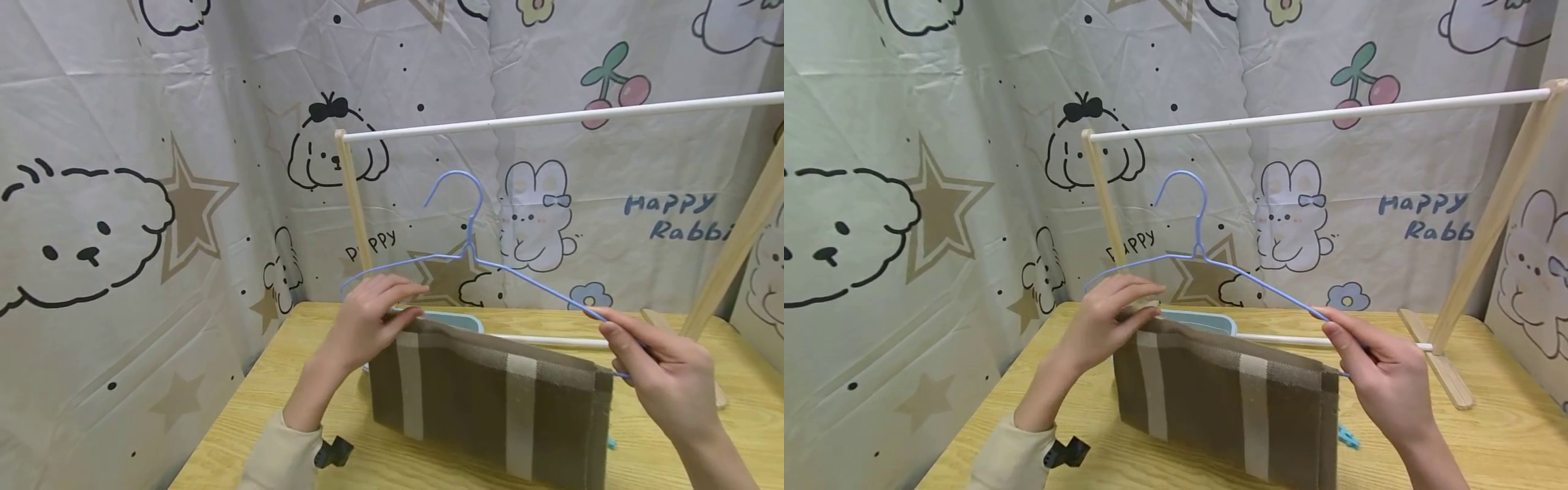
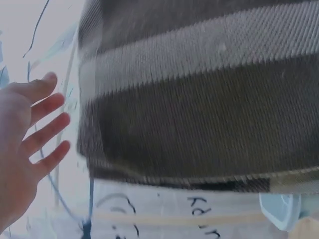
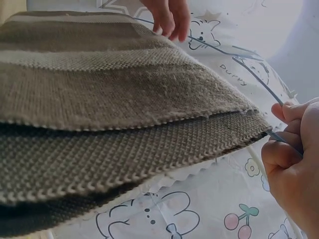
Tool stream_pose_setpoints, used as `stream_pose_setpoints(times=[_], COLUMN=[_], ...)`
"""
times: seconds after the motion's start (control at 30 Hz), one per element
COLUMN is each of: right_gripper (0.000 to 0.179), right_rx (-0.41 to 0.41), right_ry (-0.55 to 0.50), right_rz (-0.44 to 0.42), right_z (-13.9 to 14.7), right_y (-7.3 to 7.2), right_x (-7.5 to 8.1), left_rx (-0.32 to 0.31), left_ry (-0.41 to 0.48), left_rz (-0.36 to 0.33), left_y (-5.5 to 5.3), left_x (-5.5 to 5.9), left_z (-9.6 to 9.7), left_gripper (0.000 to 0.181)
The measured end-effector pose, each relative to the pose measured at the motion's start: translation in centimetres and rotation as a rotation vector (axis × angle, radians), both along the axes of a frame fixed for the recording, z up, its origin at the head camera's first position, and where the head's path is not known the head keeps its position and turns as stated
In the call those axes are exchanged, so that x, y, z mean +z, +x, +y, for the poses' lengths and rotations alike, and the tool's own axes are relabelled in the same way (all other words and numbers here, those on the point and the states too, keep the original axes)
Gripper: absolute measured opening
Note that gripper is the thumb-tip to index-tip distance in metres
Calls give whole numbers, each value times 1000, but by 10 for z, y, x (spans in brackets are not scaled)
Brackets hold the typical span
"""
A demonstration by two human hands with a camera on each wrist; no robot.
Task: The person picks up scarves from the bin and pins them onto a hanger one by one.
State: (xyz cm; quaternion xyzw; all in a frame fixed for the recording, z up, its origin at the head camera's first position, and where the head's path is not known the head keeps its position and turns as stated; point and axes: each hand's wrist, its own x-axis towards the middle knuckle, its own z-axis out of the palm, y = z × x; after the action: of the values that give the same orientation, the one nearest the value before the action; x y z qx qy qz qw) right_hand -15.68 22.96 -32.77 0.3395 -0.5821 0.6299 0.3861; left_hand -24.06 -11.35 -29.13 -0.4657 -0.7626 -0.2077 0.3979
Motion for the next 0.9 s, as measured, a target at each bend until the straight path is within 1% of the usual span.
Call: stream_pose_setpoints(times=[0.1,0.17,0.23,0.33,0.4,0.5,0.57,0.7,0.8,0.9], right_gripper=[25,24,22,20,19,18,17,15,14,14], right_rx=[16,24,34,49,60,82,72,92,118,79], right_ry=[1,5,8,5,6,-3,-6,-26,-16,16], right_rz=[11,14,19,25,40,53,60,88,105,83], right_z=[2,4,5,6,6,6,7,7,6,5], right_y=[0,-1,-1,-2,-4,-6,-5,-3,-4,-2], right_x=[-2,-3,-3,-4,-4,-3,-2,2,4,4], left_rx=[30,68,102,148,150,123,90,19,-36,-73], left_ry=[155,248,327,377,387,397,420,510,595,665], left_rz=[17,23,-2,-63,-114,-163,-172,-153,-134,-124], left_y=[-1,0,1,3,4,4,3,3,3,3], left_x=[-5,-11,-19,-32,-39,-45,-45,-44,-43,-42], left_z=[-14,-24,-31,-40,-43,-45,-44,-41,-38,-35], left_gripper=[30,32,39,48,52,47,41,27,17,13])
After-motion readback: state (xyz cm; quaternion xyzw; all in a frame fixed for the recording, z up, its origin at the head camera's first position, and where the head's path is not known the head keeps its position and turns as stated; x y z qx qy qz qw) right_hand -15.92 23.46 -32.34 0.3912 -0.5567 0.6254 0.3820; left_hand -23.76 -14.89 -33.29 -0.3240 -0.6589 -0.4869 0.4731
